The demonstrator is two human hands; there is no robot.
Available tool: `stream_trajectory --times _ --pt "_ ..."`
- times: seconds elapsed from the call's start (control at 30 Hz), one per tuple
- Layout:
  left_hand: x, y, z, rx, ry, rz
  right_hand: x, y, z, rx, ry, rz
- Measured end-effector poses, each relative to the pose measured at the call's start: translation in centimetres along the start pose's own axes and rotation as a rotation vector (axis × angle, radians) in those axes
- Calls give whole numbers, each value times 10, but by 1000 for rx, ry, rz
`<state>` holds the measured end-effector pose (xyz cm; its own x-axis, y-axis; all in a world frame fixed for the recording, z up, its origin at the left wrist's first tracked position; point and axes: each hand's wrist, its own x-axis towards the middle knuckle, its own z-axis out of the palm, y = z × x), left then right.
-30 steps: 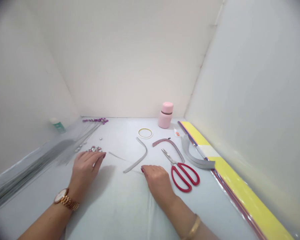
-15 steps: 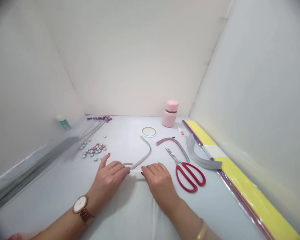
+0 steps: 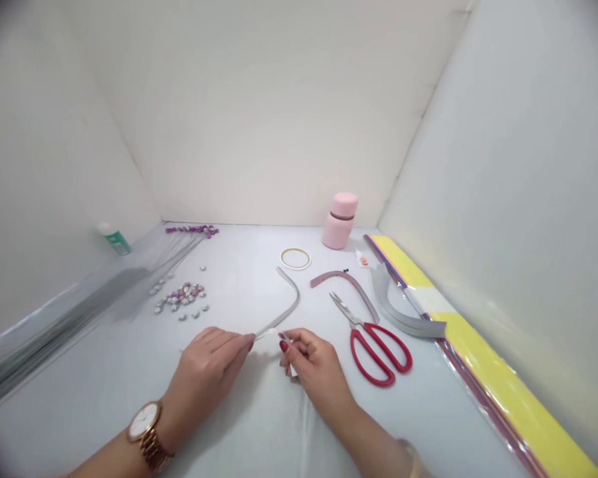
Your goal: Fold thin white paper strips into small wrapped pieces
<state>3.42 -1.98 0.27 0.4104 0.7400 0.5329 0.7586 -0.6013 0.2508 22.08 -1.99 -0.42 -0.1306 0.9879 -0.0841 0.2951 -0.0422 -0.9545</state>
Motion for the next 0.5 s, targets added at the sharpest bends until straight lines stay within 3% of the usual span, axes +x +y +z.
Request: stream_trajectory --times 0.17,0.33,0.43,0.5 --pt "-7 5 7 -113 -60 -69 -1 -5 2 85 26 -13" --pt "-7 14 5 -294 -142 -251 -3 -3 4 341 -72 181" --pt "-3 19 1 -477 -196 -383 -4 -5 5 396 -76 129" --pt "0 20 -1 -511 -152 -399 -4 -6 5 361 -74 115"
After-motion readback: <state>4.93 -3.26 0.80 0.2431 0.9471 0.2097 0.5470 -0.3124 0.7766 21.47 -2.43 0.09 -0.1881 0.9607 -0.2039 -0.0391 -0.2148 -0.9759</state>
